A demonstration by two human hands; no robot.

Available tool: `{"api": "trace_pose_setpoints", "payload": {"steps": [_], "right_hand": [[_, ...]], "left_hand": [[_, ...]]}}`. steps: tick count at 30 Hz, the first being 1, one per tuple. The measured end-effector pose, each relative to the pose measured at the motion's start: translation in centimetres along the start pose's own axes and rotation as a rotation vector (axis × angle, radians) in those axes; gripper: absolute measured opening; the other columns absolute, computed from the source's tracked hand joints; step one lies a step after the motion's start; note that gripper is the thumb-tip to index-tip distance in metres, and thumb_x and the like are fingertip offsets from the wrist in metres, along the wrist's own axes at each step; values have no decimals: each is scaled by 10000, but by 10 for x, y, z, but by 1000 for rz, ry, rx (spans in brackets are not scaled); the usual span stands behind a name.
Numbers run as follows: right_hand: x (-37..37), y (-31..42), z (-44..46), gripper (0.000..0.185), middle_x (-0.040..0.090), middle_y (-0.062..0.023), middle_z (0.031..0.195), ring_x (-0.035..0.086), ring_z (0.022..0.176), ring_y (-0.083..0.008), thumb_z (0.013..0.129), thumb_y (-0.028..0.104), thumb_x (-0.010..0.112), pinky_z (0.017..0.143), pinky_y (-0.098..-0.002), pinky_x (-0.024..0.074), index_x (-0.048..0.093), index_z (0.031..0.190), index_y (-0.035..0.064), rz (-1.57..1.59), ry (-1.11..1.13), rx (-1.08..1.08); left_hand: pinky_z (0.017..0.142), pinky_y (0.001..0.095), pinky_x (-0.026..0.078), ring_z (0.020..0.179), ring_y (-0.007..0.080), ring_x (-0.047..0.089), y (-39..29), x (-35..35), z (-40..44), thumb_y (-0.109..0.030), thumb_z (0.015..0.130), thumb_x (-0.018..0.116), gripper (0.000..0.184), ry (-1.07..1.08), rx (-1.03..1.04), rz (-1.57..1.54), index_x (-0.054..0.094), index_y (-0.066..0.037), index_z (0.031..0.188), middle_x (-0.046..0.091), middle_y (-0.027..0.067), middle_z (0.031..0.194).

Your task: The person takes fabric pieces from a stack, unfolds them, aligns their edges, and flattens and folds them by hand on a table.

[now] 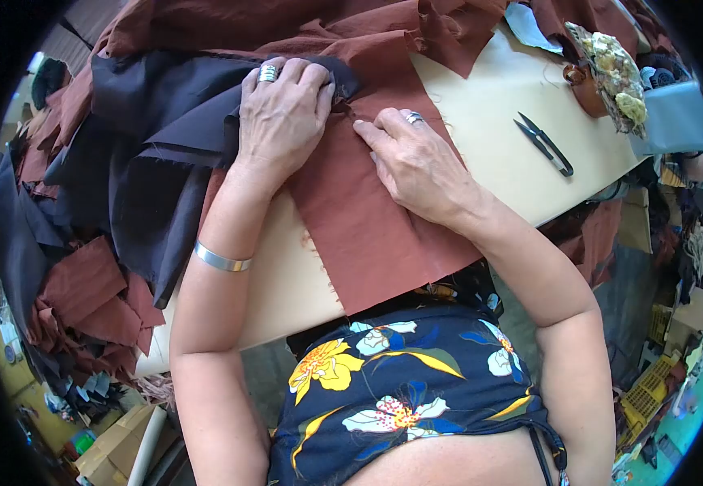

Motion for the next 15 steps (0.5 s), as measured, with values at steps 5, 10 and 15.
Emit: {"api": "trace_pose_setpoints", "payload": {"steps": [5, 10, 15], "right_hand": [[-1, 6, 6, 134, 511, -106, 883, 531, 849, -263, 731, 58, 534, 709, -358, 437, 554, 858, 19, -165, -62, -70], [5, 2, 5, 248, 504, -114, 894, 510, 844, -272, 714, 42, 545, 757, -370, 430, 565, 956, -6, -125, -35, -39], [5, 2, 4, 325, 496, -119, 901, 501, 833, -273, 712, 51, 546, 756, -362, 433, 573, 1025, -31, -133, -65, -47]], "left_hand": [[833, 411, 450, 995, 325, 559, 22, 21, 14, -395, 860, 527, 385, 171, -209, -45, 565, -60, 1046, 579, 120, 1075], [790, 427, 462, 914, 353, 585, 21, 41, 25, -298, 849, 530, 297, 331, -130, -96, 571, -58, 1020, 604, 146, 1002], [705, 423, 470, 824, 350, 591, 24, 25, 18, -191, 851, 531, 174, 125, -68, -131, 535, -66, 972, 609, 144, 917]]}}
Point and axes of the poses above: each hand's wrist, its own z-axis towards the middle knuckle, its own x-axis out of the palm, y = z × x, the point moved 10 cm from there along z, towards the middle knuckle
